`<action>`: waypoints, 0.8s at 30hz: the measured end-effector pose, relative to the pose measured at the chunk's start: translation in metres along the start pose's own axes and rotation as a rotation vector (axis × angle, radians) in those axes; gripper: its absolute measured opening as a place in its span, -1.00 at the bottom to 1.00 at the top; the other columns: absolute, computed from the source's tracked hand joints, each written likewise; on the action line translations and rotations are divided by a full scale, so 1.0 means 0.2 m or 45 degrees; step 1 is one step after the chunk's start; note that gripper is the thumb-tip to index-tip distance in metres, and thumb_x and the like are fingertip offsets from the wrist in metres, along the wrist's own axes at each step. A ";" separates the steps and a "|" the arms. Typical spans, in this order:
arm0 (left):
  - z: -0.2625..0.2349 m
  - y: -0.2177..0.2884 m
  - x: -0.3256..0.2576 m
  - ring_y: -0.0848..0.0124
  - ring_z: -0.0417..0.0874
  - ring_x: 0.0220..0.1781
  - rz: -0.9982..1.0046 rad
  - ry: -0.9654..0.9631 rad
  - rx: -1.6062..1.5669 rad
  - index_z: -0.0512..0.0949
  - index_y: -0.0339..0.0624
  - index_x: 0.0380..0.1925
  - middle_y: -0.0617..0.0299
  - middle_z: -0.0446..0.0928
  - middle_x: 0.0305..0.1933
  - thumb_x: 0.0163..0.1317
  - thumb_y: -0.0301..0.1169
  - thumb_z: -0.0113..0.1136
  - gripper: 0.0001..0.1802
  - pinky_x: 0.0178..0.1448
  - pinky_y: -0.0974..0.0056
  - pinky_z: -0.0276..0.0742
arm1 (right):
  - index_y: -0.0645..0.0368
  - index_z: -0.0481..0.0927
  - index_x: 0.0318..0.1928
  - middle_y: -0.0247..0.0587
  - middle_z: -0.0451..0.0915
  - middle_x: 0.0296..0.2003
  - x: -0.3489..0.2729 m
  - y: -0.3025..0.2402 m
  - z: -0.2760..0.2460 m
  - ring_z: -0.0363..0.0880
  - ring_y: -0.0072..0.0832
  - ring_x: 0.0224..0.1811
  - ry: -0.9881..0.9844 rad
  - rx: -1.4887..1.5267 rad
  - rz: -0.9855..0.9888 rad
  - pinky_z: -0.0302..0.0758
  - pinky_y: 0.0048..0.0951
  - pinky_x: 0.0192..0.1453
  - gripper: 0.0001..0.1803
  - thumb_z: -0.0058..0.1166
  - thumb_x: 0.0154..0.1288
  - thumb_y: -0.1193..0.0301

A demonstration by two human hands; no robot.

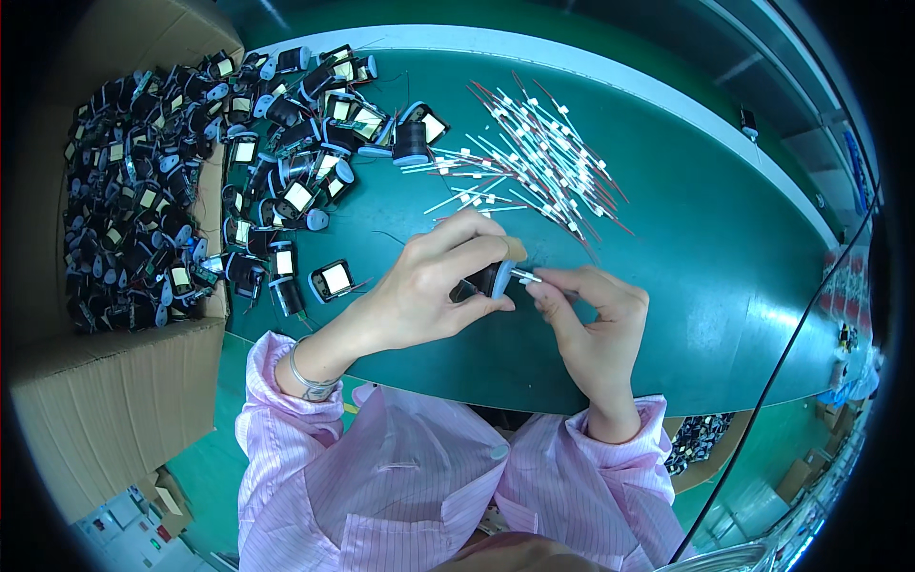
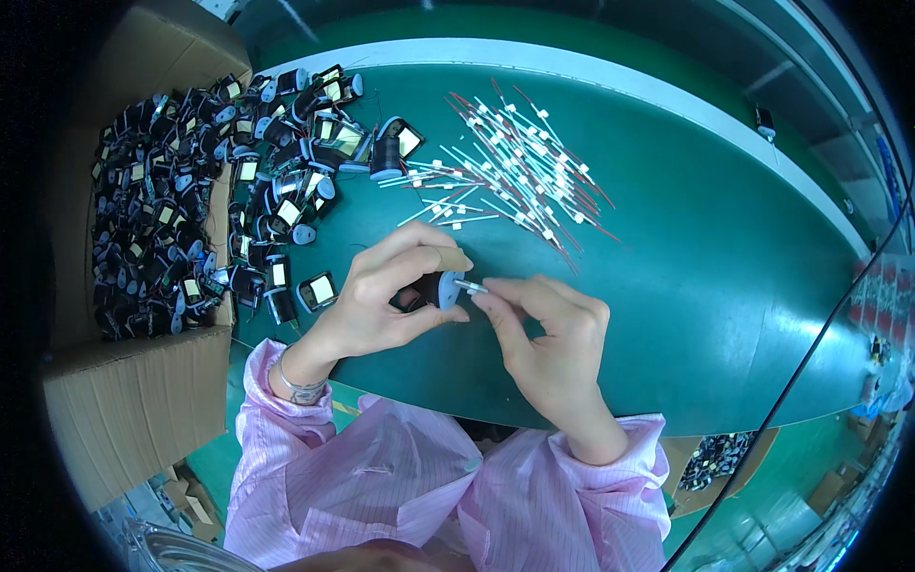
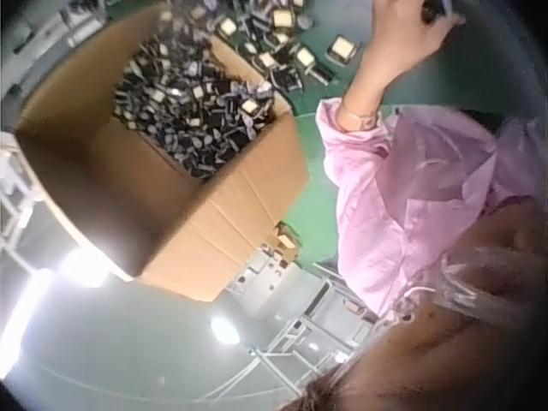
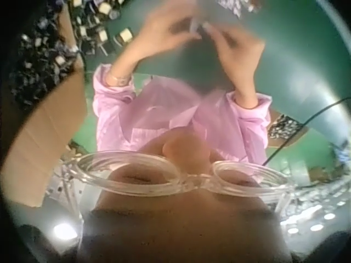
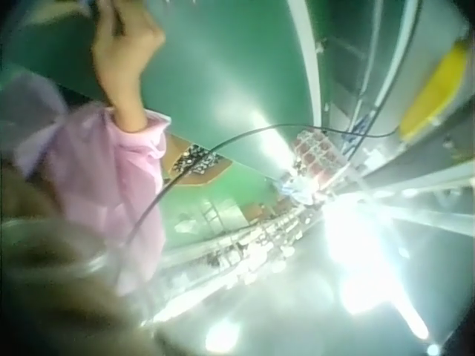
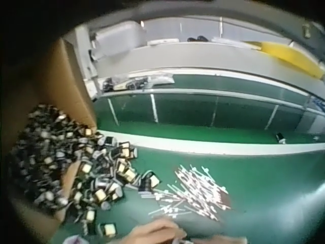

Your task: The person picks up a black component and a wire, inserts the wire into the component using a small tool, and repeats the process with several more units.

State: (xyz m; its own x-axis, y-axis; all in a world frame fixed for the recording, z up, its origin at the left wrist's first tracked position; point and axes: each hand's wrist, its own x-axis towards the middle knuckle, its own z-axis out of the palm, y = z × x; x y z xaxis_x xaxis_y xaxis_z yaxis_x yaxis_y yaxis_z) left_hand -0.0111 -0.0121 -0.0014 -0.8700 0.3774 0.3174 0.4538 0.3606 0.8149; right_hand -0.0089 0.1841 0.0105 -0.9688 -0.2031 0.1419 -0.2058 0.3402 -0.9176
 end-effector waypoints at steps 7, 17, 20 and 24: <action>-0.05 0.03 0.01 0.32 0.64 -0.14 -0.312 -0.035 -0.383 0.59 -0.38 -0.08 0.06 0.56 -0.07 -0.05 -0.60 0.40 -0.56 -0.15 0.35 0.56 | 0.29 0.69 -0.35 -0.20 0.51 -0.65 0.01 0.01 -0.02 0.42 -0.49 -0.66 0.017 -0.090 -0.122 0.29 -0.48 -0.57 -0.88 0.25 0.04 0.66; -0.04 -0.01 -0.03 0.34 0.66 -0.21 -0.483 -0.062 -0.566 0.59 -0.43 -0.09 0.06 0.60 -0.24 0.01 -0.69 0.32 -0.62 -0.16 0.35 0.56 | 0.24 0.67 -0.40 -0.28 0.41 -0.68 0.05 0.03 -0.05 0.29 -0.44 -0.63 -0.135 -0.019 -0.187 0.20 -0.41 -0.53 -0.87 0.26 -0.03 0.67; 0.01 -0.01 -0.03 0.36 0.65 -0.24 -0.431 -0.061 -0.496 0.59 -0.45 -0.10 0.08 0.60 -0.27 0.01 -0.71 0.30 -0.63 -0.18 0.37 0.56 | 0.23 0.66 -0.42 -0.27 0.38 -0.66 0.05 0.05 -0.01 0.30 -0.38 -0.59 0.011 -0.245 -0.364 0.21 -0.40 -0.50 -0.84 0.25 -0.10 0.68; 0.04 0.01 -0.04 0.43 0.61 -0.30 -0.197 0.109 -0.096 0.58 -0.46 -0.11 0.10 0.59 -0.28 0.02 -0.72 0.28 -0.65 -0.28 0.38 0.51 | 0.24 0.65 -0.42 -0.27 0.36 -0.66 0.03 0.06 0.02 0.30 -0.33 -0.57 0.108 -0.475 -0.590 0.24 -0.37 -0.45 -0.81 0.24 -0.15 0.67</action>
State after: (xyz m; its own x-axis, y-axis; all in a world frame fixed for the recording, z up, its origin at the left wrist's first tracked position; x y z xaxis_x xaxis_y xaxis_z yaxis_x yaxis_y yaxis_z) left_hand -0.0025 -0.0082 -0.0061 -0.9430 0.2472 0.2229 0.3002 0.3427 0.8902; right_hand -0.0169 0.1828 -0.0012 -0.7711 -0.3383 0.5395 -0.6291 0.5360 -0.5630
